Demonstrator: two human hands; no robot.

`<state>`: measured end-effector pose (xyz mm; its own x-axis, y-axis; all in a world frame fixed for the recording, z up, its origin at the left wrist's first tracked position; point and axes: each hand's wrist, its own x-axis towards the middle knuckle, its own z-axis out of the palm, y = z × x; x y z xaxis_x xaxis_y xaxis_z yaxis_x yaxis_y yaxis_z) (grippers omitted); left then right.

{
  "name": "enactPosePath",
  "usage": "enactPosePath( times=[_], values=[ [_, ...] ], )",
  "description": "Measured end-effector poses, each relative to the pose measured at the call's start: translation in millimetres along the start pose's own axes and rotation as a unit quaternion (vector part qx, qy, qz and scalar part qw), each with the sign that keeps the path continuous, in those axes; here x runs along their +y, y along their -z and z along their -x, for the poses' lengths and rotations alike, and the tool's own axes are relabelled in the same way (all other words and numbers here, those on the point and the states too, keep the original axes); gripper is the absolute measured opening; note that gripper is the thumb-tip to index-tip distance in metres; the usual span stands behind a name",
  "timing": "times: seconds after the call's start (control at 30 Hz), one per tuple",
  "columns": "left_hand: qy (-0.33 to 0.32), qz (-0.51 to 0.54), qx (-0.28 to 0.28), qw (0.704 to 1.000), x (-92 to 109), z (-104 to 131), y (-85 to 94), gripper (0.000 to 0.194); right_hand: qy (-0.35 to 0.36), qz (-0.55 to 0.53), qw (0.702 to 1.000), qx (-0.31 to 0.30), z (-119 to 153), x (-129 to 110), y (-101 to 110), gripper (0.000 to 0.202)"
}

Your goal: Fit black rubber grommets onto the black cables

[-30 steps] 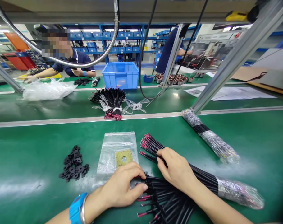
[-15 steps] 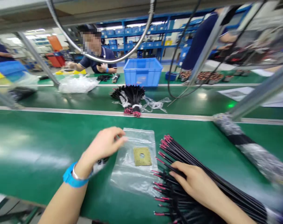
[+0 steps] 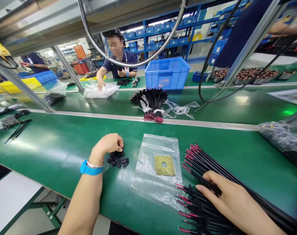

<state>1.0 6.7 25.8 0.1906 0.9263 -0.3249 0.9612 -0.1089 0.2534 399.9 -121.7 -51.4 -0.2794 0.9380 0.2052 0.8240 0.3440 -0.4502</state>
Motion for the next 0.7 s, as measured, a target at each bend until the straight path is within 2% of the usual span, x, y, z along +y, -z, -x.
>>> enactPosePath(
  times=[0.13, 0.23, 0.33, 0.37, 0.43, 0.47, 0.53, 0.6, 0.7],
  values=[
    [-0.023, 0.015, 0.015, 0.999, 4, 5, 1.1, 0.009, 0.005, -0.006, 1.0, 0.009, -2, -4, 3, 0.018],
    [-0.054, 0.033, 0.034, 0.997, 17, 13, 4.7, 0.007, 0.004, -0.022, 1.0, 0.02, -3, -10, 8, 0.017],
    [-0.119, 0.133, 0.025, 0.984, 36, 21, 6.0, 0.023, -0.003, -0.041, 0.999, 0.02, -4, -15, 13, 0.016],
    [-0.145, 0.2, 0.008, 0.969, 42, 23, 5.2, 0.029, -0.006, -0.049, 0.999, 0.018, -4, -17, 15, 0.015],
    [-0.186, 0.341, -0.04, 0.921, 55, 24, 1.4, 0.031, -0.01, -0.069, 0.998, 0.009, -4, -20, 18, 0.015],
    [-0.195, 0.393, -0.064, 0.896, 61, 24, -1.5, 0.028, -0.011, -0.078, 0.997, 0.005, -4, -22, 19, 0.015],
    [-0.201, 0.446, -0.085, 0.868, 73, 21, -9.8, 0.019, -0.012, -0.091, 0.996, -0.004, -5, -24, 20, 0.014],
    [-0.201, 0.461, -0.062, 0.862, 86, 18, -21.1, 0.016, -0.009, -0.097, 0.995, -0.003, -6, -25, 21, 0.012],
    [-0.222, 0.385, 0.05, 0.895, 110, 14, -42.9, 0.01, 0.0, -0.101, 0.995, 0.018, -7, -26, 21, 0.013]
  ],
)
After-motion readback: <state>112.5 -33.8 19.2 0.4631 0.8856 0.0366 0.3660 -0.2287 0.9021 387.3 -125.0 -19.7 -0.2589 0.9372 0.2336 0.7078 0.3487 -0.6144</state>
